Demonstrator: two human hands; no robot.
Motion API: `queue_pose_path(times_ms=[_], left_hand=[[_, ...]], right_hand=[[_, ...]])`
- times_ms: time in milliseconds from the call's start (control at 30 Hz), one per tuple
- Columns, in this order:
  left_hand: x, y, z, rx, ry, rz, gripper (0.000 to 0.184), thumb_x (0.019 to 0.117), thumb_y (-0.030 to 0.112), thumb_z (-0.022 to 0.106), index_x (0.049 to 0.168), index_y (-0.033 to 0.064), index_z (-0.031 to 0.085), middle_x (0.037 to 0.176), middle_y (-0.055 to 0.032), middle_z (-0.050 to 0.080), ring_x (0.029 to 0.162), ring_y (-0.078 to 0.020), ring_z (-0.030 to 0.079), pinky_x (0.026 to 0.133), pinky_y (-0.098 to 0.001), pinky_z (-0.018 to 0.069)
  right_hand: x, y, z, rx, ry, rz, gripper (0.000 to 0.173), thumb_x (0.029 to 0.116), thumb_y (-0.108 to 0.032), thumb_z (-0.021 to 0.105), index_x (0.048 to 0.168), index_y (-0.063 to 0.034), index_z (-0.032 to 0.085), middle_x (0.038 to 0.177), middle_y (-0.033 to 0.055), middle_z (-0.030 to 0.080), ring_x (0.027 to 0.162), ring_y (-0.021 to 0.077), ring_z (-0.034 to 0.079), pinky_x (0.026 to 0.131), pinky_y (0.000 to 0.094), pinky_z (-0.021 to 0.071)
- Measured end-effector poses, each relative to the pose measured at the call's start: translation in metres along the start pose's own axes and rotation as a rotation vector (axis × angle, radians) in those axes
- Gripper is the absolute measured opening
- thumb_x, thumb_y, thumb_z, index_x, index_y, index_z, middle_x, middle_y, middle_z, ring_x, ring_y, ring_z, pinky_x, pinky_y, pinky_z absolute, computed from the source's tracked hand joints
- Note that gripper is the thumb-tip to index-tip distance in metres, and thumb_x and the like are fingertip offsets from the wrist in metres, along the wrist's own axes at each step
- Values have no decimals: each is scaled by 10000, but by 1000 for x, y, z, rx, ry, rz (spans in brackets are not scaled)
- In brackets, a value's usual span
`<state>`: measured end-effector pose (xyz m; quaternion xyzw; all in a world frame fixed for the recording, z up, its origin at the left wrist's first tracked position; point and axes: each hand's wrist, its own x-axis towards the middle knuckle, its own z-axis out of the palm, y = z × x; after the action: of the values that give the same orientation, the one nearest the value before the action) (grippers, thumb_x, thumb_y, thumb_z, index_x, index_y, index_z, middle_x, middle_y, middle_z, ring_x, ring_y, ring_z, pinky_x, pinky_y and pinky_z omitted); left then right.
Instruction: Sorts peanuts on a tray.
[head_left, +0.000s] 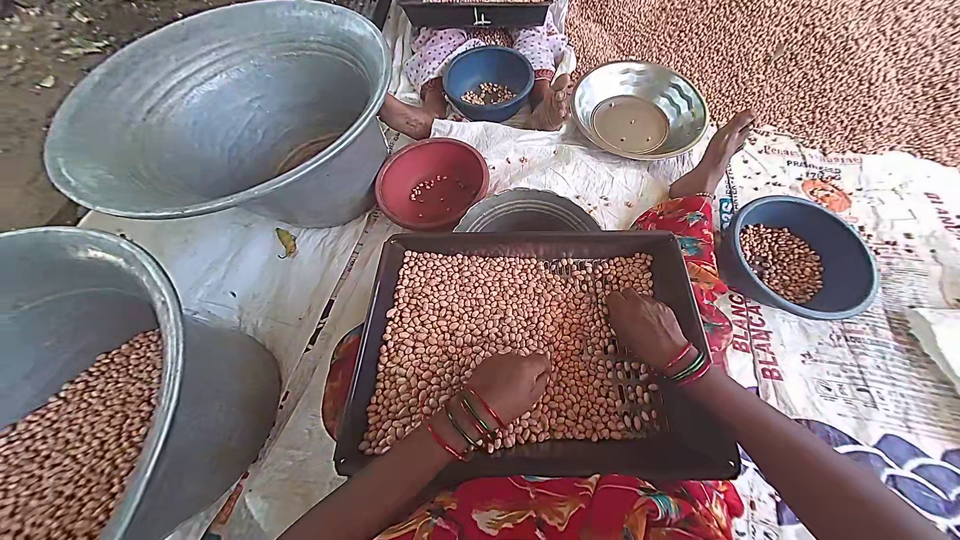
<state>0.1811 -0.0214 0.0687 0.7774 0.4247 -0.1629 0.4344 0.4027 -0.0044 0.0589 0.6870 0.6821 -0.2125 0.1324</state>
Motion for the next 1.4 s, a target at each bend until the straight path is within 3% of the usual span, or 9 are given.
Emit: queue_pose_path(times_ms=[233, 333, 433, 500, 600, 667, 733, 867, 1400], left_hand=[[6, 10, 18, 223, -12, -118, 395, 1123, 224, 326, 1318, -17, 571, 1132, -278, 695, 1100, -461, 679, 898, -605, 517], [3, -4, 10, -232, 139, -21, 323, 1085, 182, 448, 1247, -25, 637, 935, -193, 671, 826, -302, 645, 778, -456, 521], [-1, -25, 20, -1117, 181, 232, 186, 985, 60, 432, 927, 110, 602, 565, 137, 477, 436, 59, 393, 426, -122, 326], [-6, -35, 23, -1286, 22, 339, 224, 960, 140, 412, 868, 216, 602, 634, 173, 607, 451, 112, 433, 420, -80, 335], [-15, -27, 21, -609, 62, 225, 251, 1044, 170, 518, 906, 9, 652, 696, 20, 547, 579, -48, 458, 572, -232, 394], [-15, -12, 22, -166, -79, 150, 344, 1088, 221, 483, 1131, -61, 676, 903, -225, 679, 826, -349, 655, 784, -529, 510], [-11, -2, 29, 115, -177, 118, 359, 1105, 214, 416, 1219, -39, 644, 1063, -283, 702, 1019, -473, 689, 862, -643, 511], [-11, 0, 43, 344, -93, 171, 294, 1075, 105, 399, 1075, -44, 652, 938, -256, 705, 922, -455, 711, 732, -581, 545], [-13, -11, 45, 339, -1, 212, 272, 1058, 115, 460, 1075, -50, 676, 894, -258, 713, 878, -453, 723, 728, -574, 553]], right_hand=[[-45, 3, 0, 296, -32, -341, 240, 1021, -57, 515, 1119, 97, 672, 1084, 280, 697, 1009, 450, 692, 861, 596, 522], [-63, -1, 6, 279, -329, -543, 265, 1046, -67, 497, 1152, 76, 693, 1096, 276, 705, 1044, 452, 683, 904, 612, 503], [-67, -8, 21, 128, -583, -606, 270, 1066, -91, 481, 1161, 60, 684, 1091, 290, 689, 1039, 485, 663, 857, 646, 487], [-64, -5, 25, 73, -381, -462, 240, 1044, -55, 499, 1154, 61, 677, 1080, 311, 678, 1009, 523, 668, 803, 679, 511], [-51, 13, 21, 281, 132, -390, 250, 1002, -26, 532, 1128, 63, 729, 1100, 286, 720, 1024, 474, 708, 840, 630, 543], [-51, 15, 17, 388, 131, -470, 227, 996, -52, 557, 1071, 76, 729, 1047, 268, 724, 969, 430, 718, 834, 584, 551], [-56, 6, 24, 372, -9, -570, 207, 997, -74, 589, 1047, 77, 720, 1016, 260, 722, 942, 424, 719, 819, 578, 558], [-63, -13, 52, 159, -149, -706, 217, 1022, -86, 550, 1068, 59, 706, 955, 261, 698, 895, 452, 708, 725, 579, 554], [-56, -15, 98, -43, 481, -869, 121, 882, -51, 631, 785, -4, 686, 688, 136, 663, 622, 296, 698, 517, 404, 542]])
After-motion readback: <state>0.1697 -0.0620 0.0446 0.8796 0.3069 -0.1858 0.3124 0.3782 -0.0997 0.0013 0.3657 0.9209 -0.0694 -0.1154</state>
